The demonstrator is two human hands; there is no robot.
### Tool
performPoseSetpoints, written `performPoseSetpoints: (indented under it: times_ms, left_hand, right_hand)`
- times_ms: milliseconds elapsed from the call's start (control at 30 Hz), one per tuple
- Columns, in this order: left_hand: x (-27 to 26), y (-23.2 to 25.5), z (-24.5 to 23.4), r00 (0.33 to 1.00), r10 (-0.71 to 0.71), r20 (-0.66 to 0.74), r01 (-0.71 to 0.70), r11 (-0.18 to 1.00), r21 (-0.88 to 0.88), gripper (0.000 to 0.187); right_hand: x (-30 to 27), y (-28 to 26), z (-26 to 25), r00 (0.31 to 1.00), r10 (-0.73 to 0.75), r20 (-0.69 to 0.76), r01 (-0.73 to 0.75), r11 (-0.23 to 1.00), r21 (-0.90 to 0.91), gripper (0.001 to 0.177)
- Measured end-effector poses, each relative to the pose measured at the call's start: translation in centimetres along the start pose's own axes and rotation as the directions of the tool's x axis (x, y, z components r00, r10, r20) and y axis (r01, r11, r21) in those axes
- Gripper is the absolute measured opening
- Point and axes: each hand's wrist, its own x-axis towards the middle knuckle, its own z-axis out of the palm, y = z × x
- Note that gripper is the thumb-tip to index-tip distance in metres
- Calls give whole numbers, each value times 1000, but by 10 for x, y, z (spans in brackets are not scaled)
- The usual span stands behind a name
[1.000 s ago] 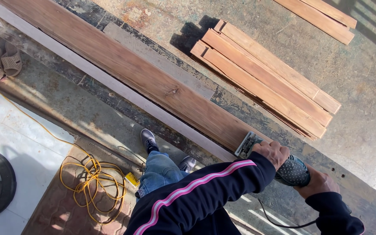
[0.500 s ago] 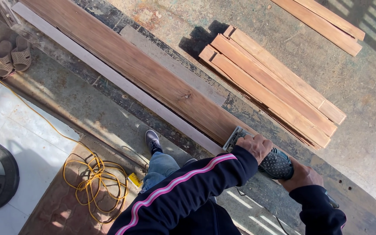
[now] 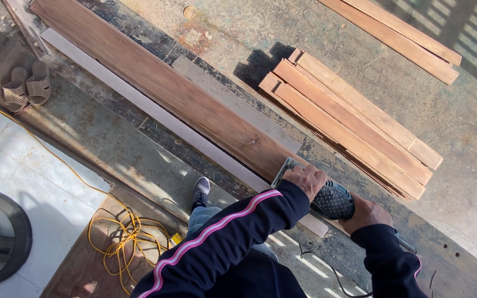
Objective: The recorder is using an electric orbital sander to smooth a long wooden plank on a workbench.
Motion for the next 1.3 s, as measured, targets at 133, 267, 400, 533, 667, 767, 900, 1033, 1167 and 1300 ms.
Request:
performPoseSetpoints:
  times_ms: [133,267,400,533,667,767,900,1033,1167,1300]
  left_hand:
    - [0,-33,-17,1000,10,2,-10,1000,-25,26]
    - [2,-66,-34,998,7,59,-4,999,-49,32]
    - [4,-99,-70,989,39,142,-29,997,-68,51]
    - [6,-135,-74,990,77,116,-70,995,-67,52]
    - [6,-165,-98,987,87,137,-76,993,-86,60]
    - [6,-190,-111,984,97,148,-87,994,-71,61]
    - [11,-222,-127,973,81,218,-78,997,-20,60]
    - [8,-258,-139,978,88,189,-89,996,-5,60]
    - [7,-294,-158,986,112,126,-113,994,-1,59]
    - [4,-328,-176,990,89,111,-91,996,14,55]
  right_hand:
    - [5,-36,-8,1000,-1,11,1,1000,-7,65]
    - [12,-68,-14,1000,2,8,-2,1000,-17,64]
    - [20,-99,-18,1000,-14,11,15,1000,-10,66]
    - [27,-132,-26,1000,-22,-6,22,1000,9,66]
    - [27,-170,-38,1000,-4,1,4,1000,21,61]
    - [33,-193,-41,1000,-19,-18,19,999,35,53]
    - [41,-226,-48,999,-47,-18,48,998,47,50]
    - [42,-265,-62,999,-24,25,22,997,76,51]
    - [52,-297,-67,996,-91,-6,91,989,112,49]
    - [61,-332,-74,990,-142,-28,144,983,113,47]
